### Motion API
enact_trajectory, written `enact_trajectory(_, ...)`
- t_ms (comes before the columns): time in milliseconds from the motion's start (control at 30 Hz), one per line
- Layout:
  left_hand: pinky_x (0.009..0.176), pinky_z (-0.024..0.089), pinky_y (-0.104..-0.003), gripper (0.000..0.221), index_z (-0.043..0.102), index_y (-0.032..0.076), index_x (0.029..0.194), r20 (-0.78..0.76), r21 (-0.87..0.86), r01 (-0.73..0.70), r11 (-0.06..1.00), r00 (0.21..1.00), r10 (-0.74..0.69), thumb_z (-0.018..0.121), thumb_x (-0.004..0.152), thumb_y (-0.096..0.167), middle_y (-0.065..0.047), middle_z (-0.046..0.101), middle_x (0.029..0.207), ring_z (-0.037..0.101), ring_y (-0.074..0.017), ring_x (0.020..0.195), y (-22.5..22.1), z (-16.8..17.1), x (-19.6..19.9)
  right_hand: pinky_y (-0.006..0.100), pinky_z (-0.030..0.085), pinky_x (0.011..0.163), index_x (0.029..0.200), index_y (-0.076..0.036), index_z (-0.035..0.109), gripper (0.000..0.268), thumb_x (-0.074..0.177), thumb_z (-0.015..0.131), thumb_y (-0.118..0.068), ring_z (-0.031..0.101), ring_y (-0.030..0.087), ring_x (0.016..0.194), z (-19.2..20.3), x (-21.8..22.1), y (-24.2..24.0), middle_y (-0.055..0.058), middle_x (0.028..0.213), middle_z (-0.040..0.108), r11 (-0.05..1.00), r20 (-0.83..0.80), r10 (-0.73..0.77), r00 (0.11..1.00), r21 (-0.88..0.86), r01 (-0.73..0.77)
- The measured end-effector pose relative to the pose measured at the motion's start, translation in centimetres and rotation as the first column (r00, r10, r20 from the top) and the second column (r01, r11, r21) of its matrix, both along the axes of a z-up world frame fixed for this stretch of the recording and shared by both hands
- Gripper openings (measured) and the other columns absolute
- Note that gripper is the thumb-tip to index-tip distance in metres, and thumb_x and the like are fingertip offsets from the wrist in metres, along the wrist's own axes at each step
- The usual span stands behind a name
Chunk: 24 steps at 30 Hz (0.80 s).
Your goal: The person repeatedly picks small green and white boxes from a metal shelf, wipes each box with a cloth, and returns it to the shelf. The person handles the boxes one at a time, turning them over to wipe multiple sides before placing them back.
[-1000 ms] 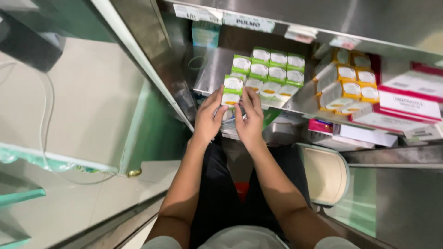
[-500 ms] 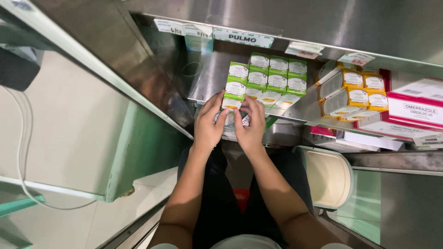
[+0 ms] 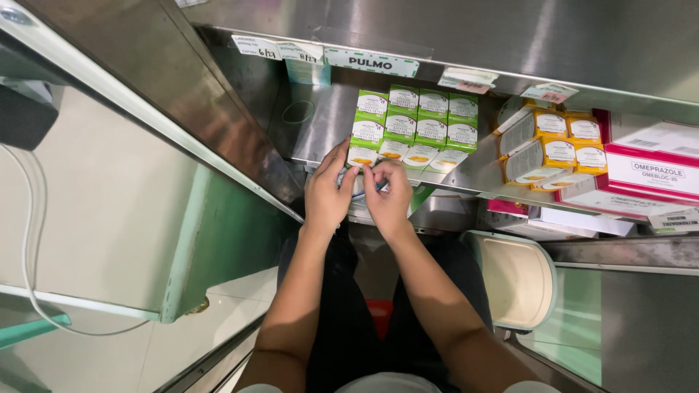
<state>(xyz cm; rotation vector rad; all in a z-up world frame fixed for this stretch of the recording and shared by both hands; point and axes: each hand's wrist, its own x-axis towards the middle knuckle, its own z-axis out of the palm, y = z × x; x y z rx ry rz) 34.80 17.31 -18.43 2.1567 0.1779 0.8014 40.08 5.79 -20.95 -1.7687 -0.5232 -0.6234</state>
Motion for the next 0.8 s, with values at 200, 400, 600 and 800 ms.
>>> enact_trajectory(200, 0.086, 0.059, -0.048, 0.043, 0.068, 0.023, 0.135, -0.13, 0.076, -0.144, 0.987, 0.98, 0.154, 0.074, 0.093, 0.029, 0.005, 0.069, 0.133, 0.072, -0.0301, 0.107, -0.8, -0.4, 0.9, 0.028, 0.049, 0.056, 0.074, -0.011, 0.06, 0.027, 0.087, 0.081, -0.001, 0.057, 0.021, 0.055, -0.2, 0.6, 1.0, 0.0, 0.063, 0.051, 1.0, 0.152, -0.014, 0.988, 0.01, 0.013)
enact_trajectory(400, 0.081, 0.061, -0.052, 0.041, 0.069, 0.032, 0.133, -0.246, 0.163, -0.238, 0.957, 0.93, 0.274, 0.071, 0.093, 0.039, 0.013, 0.065, 0.133, 0.073, -0.0305, 0.1, -1.0, -2.5, 1.8, 0.031, 0.047, 0.053, 0.072, -0.011, 0.061, 0.027, 0.086, 0.08, 0.002, 0.054, 0.023, 0.051, -1.1, 1.2, 1.5, 0.0, 0.059, 0.048, 1.0, 0.17, -0.011, 0.985, 0.0, 0.011)
enact_trajectory(600, 0.084, 0.061, -0.051, 0.042, 0.067, 0.032, 0.133, -0.288, 0.172, -0.27, 0.947, 0.906, 0.311, 0.069, 0.092, 0.041, 0.015, 0.062, 0.137, 0.072, -0.0313, 0.104, -1.3, -3.2, 2.1, 0.033, 0.048, 0.057, 0.072, -0.011, 0.06, 0.028, 0.086, 0.078, 0.004, 0.055, 0.027, 0.054, -1.3, 1.1, 1.0, 0.003, 0.06, 0.048, 0.998, 0.175, 0.068, 0.982, 0.002, -0.069)
enact_trajectory(800, 0.096, 0.056, -0.039, 0.03, 0.079, 0.014, 0.117, 0.237, -0.071, -0.217, 0.974, 0.944, 0.228, 0.083, 0.087, 0.015, -0.007, 0.072, 0.118, 0.071, -0.03, 0.112, -2.8, -5.4, -2.3, 0.035, 0.052, 0.062, 0.091, -0.009, 0.067, 0.021, 0.081, 0.084, -0.004, 0.062, 0.024, 0.06, -0.3, -3.0, -6.5, 0.005, 0.065, 0.059, 0.998, -0.082, 0.051, 0.995, 0.041, -0.047)
